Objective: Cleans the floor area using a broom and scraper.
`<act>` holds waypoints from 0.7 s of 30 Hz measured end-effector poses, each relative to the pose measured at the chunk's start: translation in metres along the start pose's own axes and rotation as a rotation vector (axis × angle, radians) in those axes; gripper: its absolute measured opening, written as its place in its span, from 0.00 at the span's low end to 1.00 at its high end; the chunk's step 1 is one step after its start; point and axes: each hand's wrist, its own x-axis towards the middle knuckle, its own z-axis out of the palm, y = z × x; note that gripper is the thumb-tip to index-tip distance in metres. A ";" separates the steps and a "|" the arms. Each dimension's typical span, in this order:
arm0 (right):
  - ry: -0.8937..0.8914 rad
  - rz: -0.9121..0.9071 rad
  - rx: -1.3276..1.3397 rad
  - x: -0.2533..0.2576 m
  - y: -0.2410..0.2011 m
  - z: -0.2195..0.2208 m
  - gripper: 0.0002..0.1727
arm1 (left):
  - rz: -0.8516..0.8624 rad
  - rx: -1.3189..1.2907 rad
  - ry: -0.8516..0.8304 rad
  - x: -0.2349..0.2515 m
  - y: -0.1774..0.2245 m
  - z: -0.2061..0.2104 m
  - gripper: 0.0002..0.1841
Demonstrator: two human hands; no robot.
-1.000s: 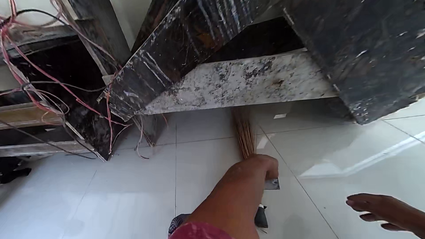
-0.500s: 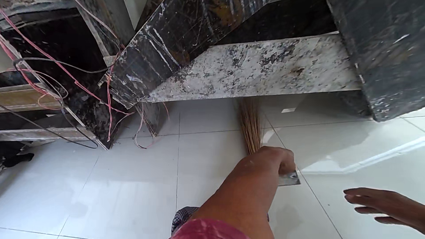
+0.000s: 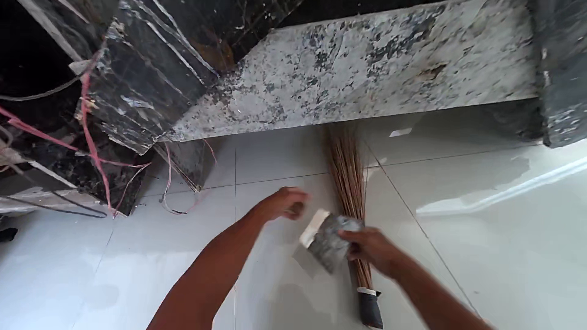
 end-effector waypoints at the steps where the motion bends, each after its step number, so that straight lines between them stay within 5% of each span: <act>1: 0.029 0.051 0.025 0.021 0.025 0.024 0.14 | -0.067 -0.132 0.133 0.003 -0.031 -0.030 0.22; 5: 0.257 -0.057 0.009 0.071 0.104 0.087 0.13 | -0.128 -0.600 0.457 0.025 -0.094 -0.128 0.07; 12: 0.413 -0.252 -0.168 0.064 0.127 0.099 0.16 | 0.275 -0.986 0.250 0.090 -0.075 -0.207 0.14; 16: 0.396 -0.288 -0.138 0.060 0.123 0.100 0.10 | -0.029 -0.938 0.409 0.120 -0.101 -0.215 0.12; 21: 0.393 -0.323 -0.148 0.060 0.127 0.101 0.10 | -0.113 -0.865 0.363 0.113 -0.092 -0.232 0.13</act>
